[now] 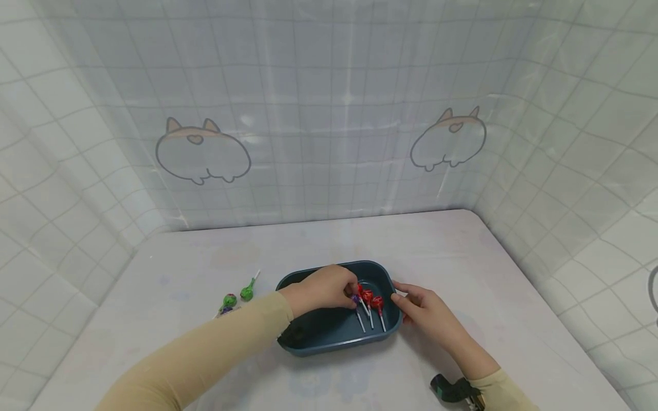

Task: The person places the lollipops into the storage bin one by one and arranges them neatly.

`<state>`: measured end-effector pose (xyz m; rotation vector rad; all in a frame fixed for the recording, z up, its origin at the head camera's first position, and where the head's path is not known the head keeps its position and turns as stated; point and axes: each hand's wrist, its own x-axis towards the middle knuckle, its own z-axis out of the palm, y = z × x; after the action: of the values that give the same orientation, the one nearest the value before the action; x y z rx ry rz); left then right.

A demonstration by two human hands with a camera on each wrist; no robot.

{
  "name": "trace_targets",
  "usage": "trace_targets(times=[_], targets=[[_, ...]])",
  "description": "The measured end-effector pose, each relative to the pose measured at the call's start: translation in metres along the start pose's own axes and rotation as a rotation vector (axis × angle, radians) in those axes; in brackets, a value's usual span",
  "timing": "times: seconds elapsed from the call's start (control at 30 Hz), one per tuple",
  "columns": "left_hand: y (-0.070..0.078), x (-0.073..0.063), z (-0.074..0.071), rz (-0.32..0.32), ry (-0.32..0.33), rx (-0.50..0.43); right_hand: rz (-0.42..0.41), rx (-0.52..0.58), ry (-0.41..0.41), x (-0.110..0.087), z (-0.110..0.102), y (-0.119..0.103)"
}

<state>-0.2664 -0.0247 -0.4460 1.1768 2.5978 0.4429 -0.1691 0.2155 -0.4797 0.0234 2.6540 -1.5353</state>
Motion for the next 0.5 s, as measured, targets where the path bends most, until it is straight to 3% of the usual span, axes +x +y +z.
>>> trace_targets(times=[0.5], targets=[[0.0005,-0.0050,-0.0088,-0.005,-0.019,-0.021,0.002,-0.003,-0.002,-0.0007,0.0000,-0.0022]])
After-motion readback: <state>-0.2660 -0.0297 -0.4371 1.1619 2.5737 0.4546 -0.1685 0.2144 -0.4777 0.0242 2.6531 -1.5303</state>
